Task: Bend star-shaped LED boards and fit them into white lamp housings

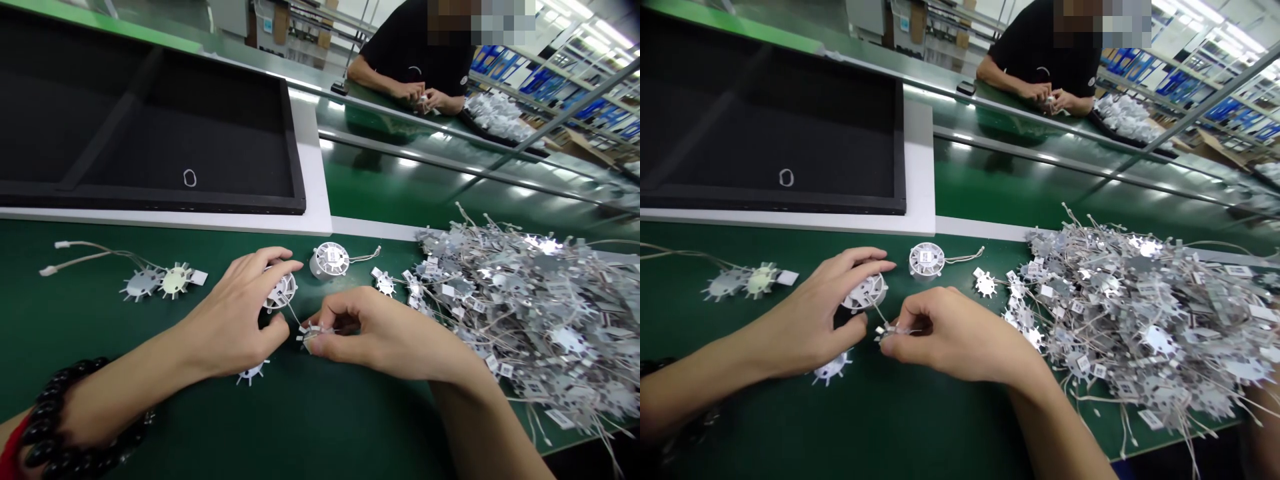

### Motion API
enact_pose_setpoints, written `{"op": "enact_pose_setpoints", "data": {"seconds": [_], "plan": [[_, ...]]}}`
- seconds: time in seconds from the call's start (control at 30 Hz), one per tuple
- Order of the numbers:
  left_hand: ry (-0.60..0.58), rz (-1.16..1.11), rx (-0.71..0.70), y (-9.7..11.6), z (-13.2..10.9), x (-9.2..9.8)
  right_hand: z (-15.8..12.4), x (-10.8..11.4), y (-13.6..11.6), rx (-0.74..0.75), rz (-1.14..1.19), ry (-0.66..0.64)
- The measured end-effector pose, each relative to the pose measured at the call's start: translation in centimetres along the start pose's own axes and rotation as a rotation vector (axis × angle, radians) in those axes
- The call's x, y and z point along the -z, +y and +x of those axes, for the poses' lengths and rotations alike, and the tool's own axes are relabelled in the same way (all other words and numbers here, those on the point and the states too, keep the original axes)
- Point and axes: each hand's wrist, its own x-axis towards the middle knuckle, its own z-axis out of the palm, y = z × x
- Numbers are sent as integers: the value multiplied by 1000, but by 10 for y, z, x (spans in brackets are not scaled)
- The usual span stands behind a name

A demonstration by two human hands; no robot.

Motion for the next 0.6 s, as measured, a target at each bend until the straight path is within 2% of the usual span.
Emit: {"op": "enact_pose_setpoints", "data": {"seconds": [0.13,0.3,0.43,0.6], "plan": [[-14,-33,35,-1,2,-1,-2,1,-2,-2,-35,2],[13,-10,-39,-5,4,-8,-3,4,-3,24,-81,-17],[10,-34,-33,-8,4,-11,-4,8,0,34,-61,-54],[10,31,-113,-11,4,-13,-3,10,1,110,136,78]]}}
